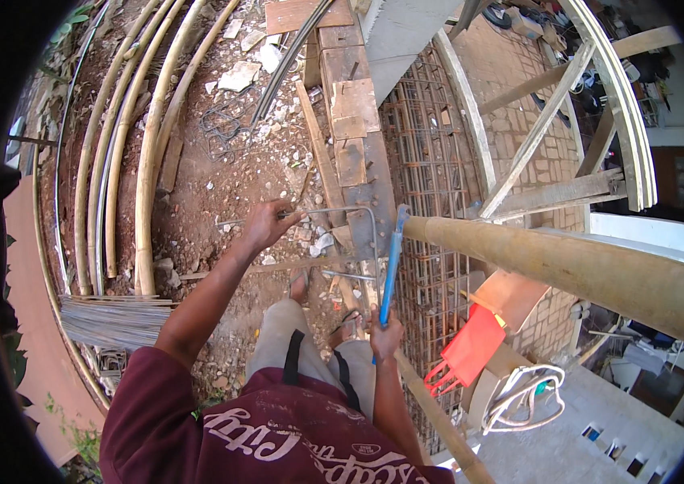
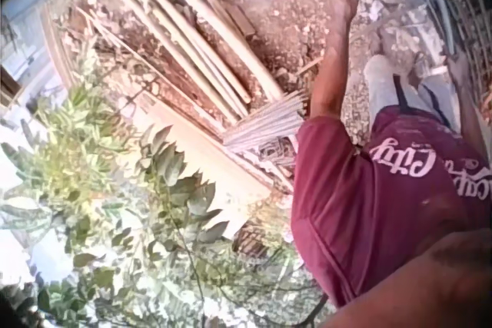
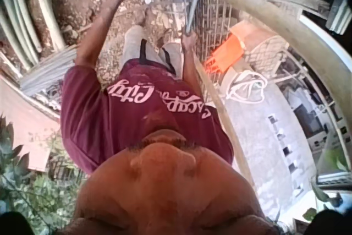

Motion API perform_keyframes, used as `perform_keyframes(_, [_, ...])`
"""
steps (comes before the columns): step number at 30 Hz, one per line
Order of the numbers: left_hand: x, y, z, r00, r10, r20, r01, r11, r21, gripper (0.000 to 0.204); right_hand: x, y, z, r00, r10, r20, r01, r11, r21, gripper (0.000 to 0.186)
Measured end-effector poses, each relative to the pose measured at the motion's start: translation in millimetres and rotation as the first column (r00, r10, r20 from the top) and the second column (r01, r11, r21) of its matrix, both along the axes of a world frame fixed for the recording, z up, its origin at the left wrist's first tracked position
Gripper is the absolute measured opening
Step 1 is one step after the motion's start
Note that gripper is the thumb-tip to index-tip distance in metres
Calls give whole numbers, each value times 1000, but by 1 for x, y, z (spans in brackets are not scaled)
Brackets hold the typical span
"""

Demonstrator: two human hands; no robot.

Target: The person repeatedly inserts short metal rods into a manual bending machine and pulls a lever to bend them. The bent rods are dropped onto the ground after each cycle.

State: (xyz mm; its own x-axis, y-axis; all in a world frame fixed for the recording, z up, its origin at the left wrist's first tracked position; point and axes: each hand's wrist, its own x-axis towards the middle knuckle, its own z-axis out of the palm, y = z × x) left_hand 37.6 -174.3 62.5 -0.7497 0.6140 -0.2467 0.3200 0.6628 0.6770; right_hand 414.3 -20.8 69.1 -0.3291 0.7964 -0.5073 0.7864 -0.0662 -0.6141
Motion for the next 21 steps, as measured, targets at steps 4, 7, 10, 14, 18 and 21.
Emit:
perform_keyframes(4, [4, 12, -15, 1000, 29, 1, -29, 999, -12, 48, -3, 14, 2, 993, 51, -103, -55, 998, -39, 31])
perform_keyframes(7, [0, 15, -18, 999, 38, 31, -37, 999, -29, 47, 5, 23, 11, 977, 137, -162, -132, 990, 42, 28])
perform_keyframes(10, [-2, 16, -14, 998, 63, 29, -60, 993, -105, 48, 26, 40, 22, 913, 339, -227, -277, 924, 263, 32])
perform_keyframes(14, [9, 17, -10, 978, 158, 133, -146, 985, -94, 49, 72, 95, 40, 940, 314, -134, -333, 929, -159, 40])
perform_keyframes(18, [19, 16, -18, 970, 234, 58, -232, 972, -40, 52, 99, 179, 40, 889, 442, 116, -439, 897, -56, 46])
perform_keyframes(21, [21, 14, -26, 973, 229, -4, -229, 973, -25, 55, 96, 235, 31, 812, 564, 148, -569, 822, -12, 58])
